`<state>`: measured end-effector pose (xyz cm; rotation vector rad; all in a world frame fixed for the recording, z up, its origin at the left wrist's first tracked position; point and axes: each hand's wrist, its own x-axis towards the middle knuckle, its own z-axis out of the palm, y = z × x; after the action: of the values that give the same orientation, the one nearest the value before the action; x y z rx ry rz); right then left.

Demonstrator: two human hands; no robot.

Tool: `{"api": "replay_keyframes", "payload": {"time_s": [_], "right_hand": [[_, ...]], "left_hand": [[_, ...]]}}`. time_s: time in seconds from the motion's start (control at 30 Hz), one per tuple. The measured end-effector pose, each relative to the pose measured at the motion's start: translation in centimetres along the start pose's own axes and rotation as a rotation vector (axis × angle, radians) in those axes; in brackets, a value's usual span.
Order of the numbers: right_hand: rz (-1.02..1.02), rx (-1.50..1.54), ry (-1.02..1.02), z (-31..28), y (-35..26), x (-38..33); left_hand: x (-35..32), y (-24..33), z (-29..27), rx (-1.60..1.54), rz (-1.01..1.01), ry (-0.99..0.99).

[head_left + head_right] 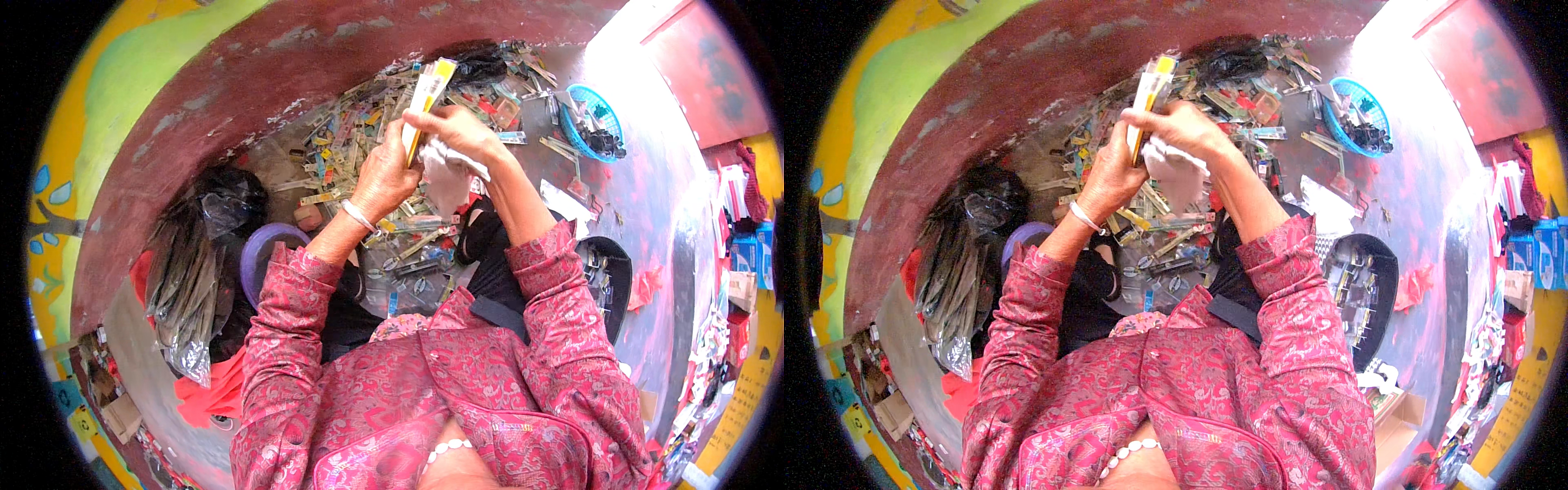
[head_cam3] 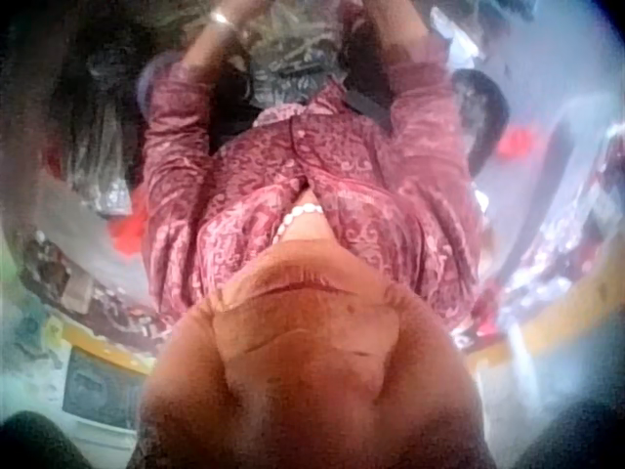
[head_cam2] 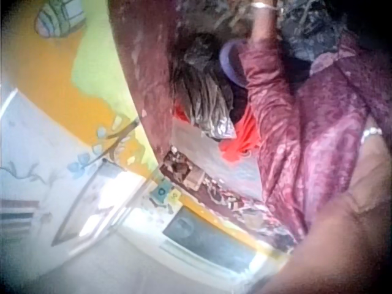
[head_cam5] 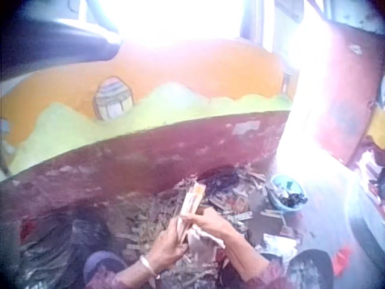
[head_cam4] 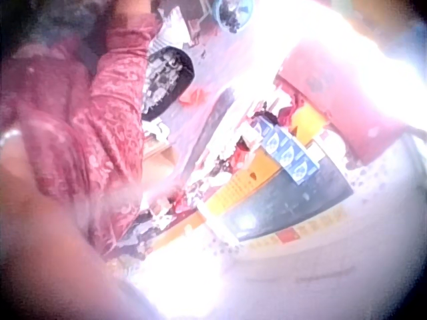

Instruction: The person picks up packaged stationery items from a pile on the floor, wipes each package with a cloth, and places the cleaned items into a plastic bag or a bin.

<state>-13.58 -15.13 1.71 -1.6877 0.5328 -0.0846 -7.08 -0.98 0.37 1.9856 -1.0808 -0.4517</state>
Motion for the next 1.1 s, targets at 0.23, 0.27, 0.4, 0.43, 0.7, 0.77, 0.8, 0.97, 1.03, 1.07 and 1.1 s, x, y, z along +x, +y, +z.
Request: {"api": "replay_keyframes", "payload": {"time_s": [0.23, 0.27, 0.4, 0.43, 0.7, 0.77, 0.8, 0.97, 1.03, 1.07, 1.1], "right_hand": [[-0.004, 0.316, -0.174, -1.4, 0.1, 0.1], [0.01, 0.37, -0.221, -2.1, 0.1, -0.2], [0.031, 0.383, -0.369, -1.2, -0.4, -0.8], [0.015, 0.331, -0.397, -1.4, -0.1, -0.6], [-0.088, -0.012, -0.369, -1.1, -0.7, -0.6], [-0.144, -0.073, -0.348, -1.4, 0.2, 0.1], [-0.089, -0.16, -0.374, -1.4, -0.3, 0.1], [-0.136, -0.34, -0.278, -1.9, 0.3, -0.2], [-0.133, -0.329, -0.269, -2.3, 0.5, 0.0], [-0.133, -0.322, -0.279, -2.4, 0.5, -0.1], [-0.137, -0.318, -0.291, -2.5, 0.2, 0.0]], "left_hand": [[0.0, -0.8, -2.0, -1.112, -0.218, -0.551], [0.2, -1.2, -2.7, -1.227, -0.33, -0.581], [0.1, -1.9, -2.1, -1.392, -0.354, -0.621], [0.0, -1.7, -2.0, -1.367, -0.318, -0.695], [-0.4, -1.2, -2.6, -1.16, -0.304, -0.755], [-0.2, -0.8, -2.5, -1.127, -0.286, -0.738], [-0.4, -1.3, -2.2, -1.184, -0.363, -0.732], [-0.5, -0.9, -1.3, -1.223, -0.349, -0.655], [-0.4, -0.6, -1.4, -1.25, -0.345, -0.603], [-0.3, -0.6, -1.3, -1.244, -0.341, -0.607], [-0.2, -0.7, -1.3, -1.236, -0.332, -0.607]]}}
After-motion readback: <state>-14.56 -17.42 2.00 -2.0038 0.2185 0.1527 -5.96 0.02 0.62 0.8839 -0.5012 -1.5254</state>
